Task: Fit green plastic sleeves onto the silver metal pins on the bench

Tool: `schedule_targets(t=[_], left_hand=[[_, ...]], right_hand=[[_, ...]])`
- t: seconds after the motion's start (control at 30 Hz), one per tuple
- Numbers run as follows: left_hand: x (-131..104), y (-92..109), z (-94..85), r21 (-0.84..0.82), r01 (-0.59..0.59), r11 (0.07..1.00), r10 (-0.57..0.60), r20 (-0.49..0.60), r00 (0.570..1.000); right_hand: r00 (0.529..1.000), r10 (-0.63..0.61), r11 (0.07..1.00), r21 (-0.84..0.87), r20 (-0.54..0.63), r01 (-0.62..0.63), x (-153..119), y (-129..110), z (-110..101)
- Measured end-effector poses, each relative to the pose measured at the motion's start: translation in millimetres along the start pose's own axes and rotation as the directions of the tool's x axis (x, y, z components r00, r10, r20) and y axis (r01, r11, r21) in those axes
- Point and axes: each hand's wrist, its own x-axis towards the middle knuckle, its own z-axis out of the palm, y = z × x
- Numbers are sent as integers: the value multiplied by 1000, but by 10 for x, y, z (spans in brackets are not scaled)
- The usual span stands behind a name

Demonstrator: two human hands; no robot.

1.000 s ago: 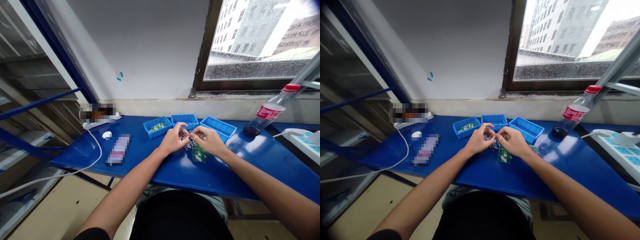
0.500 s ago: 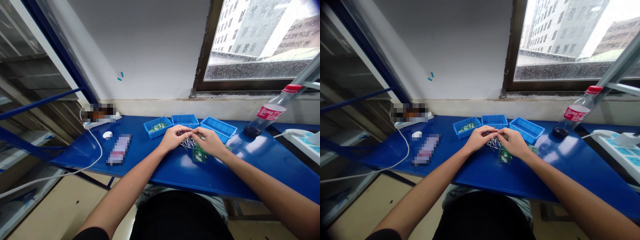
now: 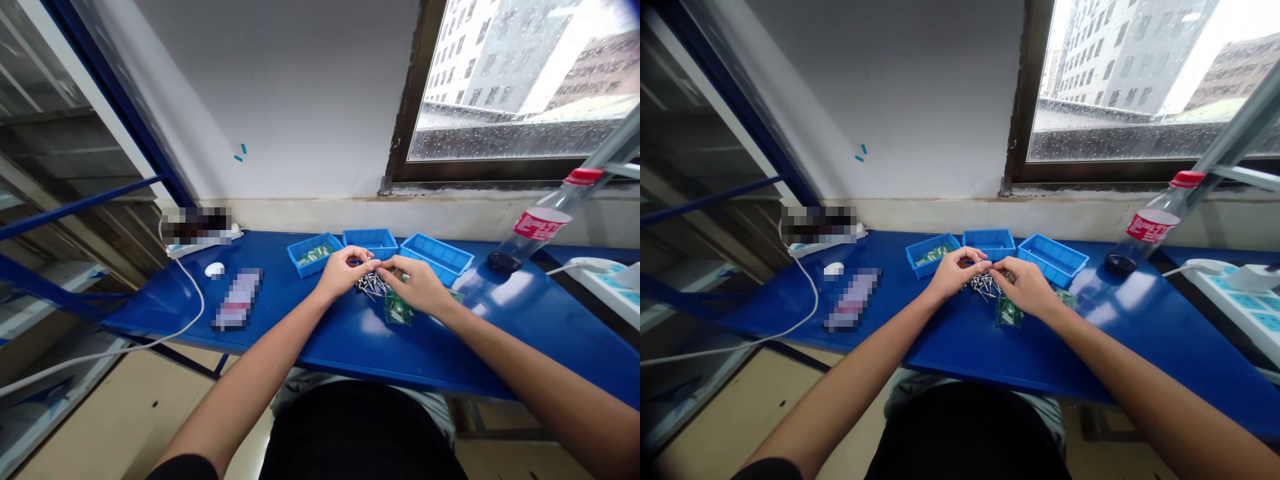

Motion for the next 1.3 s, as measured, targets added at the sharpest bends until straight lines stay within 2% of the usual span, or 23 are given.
schedule_targets(t=[0.17, 0.33, 0.53, 0.6, 0.67, 0.73, 0.8, 0.9, 1.03, 1.3], left_hand=[[16, -30, -24, 46, -42, 998, 41, 30, 999], [8, -10, -26, 74, -78, 994, 71, 98, 993], [6, -19, -1, 52, 45, 998, -50, 96, 994], [16, -32, -23, 120, 65, 991, -73, 62, 995], [23, -38, -64, 261, 32, 965, -40, 26, 999], [22, -39, -110, 462, -51, 886, 35, 44, 998], [18, -44, -146, 617, -153, 772, 102, 118, 988], [15, -73, -168, 696, -242, 676, 134, 208, 969], [21, -127, -170, 714, -249, 654, 118, 229, 966], [22, -176, -179, 734, -208, 647, 81, 205, 975]], right_hand=[[1000, -3, 1000, 21, 23, 3, 5, -5, -6], [998, 17, 991, 134, 52, -24, 14, 51, -2], [985, 172, 933, 320, 4, -165, 14, 101, 18], [978, 205, 916, 360, -35, -179, 24, 116, 12], [970, 234, 908, 372, -62, -195, 43, 140, 2], [964, 251, 914, 350, -89, -206, 74, 176, -5], [962, 244, 933, 300, -123, -198, 119, 215, -6], [954, 245, 954, 220, -175, -204, 207, 260, -6], [947, 225, 974, 41, -229, -221, 279, 265, -40], [985, -28, 981, -193, -172, -5, 124, 198, -97]])
